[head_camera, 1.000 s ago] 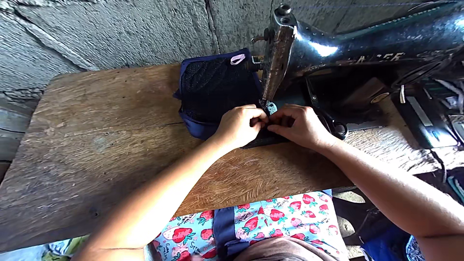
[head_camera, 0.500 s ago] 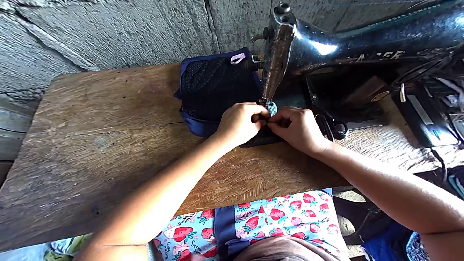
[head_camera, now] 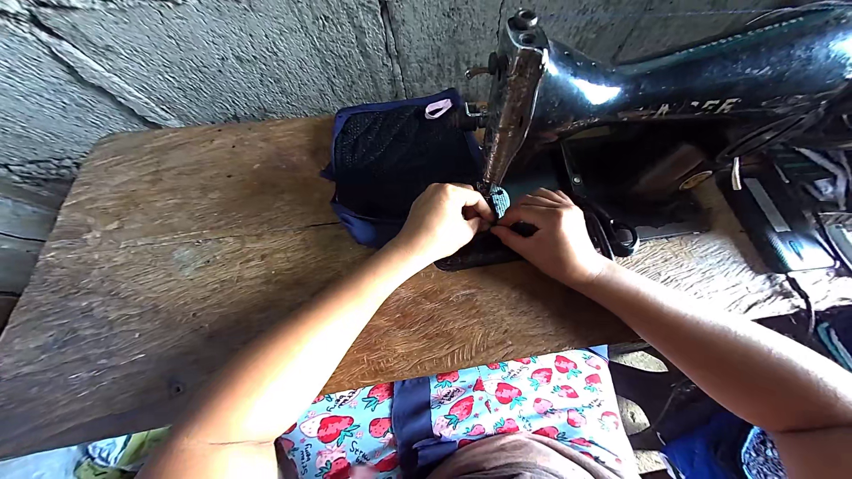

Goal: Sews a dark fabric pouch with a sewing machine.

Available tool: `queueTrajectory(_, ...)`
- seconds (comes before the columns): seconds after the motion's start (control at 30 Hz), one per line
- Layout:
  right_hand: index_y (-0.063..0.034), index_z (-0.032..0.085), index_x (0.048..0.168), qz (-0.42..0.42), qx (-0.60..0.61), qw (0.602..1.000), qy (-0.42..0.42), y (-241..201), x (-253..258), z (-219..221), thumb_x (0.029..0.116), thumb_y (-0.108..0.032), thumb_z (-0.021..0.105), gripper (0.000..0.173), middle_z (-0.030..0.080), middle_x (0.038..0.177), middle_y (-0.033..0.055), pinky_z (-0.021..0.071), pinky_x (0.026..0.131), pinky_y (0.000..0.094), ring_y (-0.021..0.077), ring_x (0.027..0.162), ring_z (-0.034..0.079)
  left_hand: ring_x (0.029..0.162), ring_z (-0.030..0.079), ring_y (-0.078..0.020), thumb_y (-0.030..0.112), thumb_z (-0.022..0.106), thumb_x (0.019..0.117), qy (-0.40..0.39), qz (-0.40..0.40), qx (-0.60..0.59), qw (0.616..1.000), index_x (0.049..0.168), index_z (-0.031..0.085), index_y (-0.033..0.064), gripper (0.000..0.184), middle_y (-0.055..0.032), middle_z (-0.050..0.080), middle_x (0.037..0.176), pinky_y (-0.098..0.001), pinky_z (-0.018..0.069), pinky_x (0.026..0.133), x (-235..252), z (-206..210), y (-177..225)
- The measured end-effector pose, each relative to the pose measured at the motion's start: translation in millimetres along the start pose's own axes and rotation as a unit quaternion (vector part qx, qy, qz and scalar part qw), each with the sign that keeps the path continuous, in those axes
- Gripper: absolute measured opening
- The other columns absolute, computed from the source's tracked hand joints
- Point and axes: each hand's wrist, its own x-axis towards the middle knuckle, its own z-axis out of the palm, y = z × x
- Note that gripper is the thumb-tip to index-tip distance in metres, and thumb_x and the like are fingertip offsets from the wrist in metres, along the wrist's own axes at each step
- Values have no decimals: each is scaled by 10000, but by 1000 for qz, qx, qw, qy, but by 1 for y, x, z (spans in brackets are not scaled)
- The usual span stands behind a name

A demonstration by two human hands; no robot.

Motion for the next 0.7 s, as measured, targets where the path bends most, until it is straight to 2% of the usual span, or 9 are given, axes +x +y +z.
queueTrajectory(0.13,-65,757,839,-67,-35,997,33,-3,-1,4,855,-116,691,85,755,850,86,540,769,417,250,814,716,709,624,-111,84,791,846,7,2,1,1000,883,786,96,39,-21,681,799,-307,513,675,-1,0,1)
queueTrajectory(0.3,-5,730,846,-165,-54,985,16,1,2,5,914,-41,630,127,726,863,136,577,746,365,296,877,707,750,653,-132,75,783,839,2,3,12,1000,856,782,86,21,-39,698,823,-334,530,695,0,-1,2)
queueTrajectory(0.4,-4,737,894,-203,-58,977,-38,5,5,-1,953,-36,600,153,721,911,132,572,773,375,300,937,695,852,686,-167,57,775,843,-45,7,11,999,827,770,56,16,-78,734,903,-372,542,765,7,-9,2)
queueTrajectory(0.5,-14,755,926,-227,-52,971,-60,11,6,-6,953,-26,584,173,732,929,126,562,770,394,296,959,696,892,691,-146,45,771,858,-111,27,2,993,855,783,58,18,-77,746,927,-339,540,816,16,-17,-1)
queueTrajectory(0.57,-29,769,937,-231,-54,970,-60,11,6,-8,946,-36,589,180,734,923,112,550,765,399,291,956,688,949,705,-136,41,754,885,-123,56,-5,991,899,796,62,49,-78,757,963,-312,548,879,17,-21,-6)
queueTrajectory(0.63,-47,782,950,-230,-63,969,-63,12,5,-10,943,-60,598,184,741,940,95,548,775,400,288,975,685,932,710,-154,22,712,904,-72,101,4,992,942,800,49,100,-99,750,979,-312,561,866,8,-19,-9)
queueTrajectory(0.7,-64,784,943,-227,-63,970,-63,13,4,-10,941,-86,605,180,744,957,85,550,798,402,285,994,682,841,704,-180,3,643,899,39,168,35,984,949,785,19,151,-124,733,959,-310,582,772,-5,-12,-11)
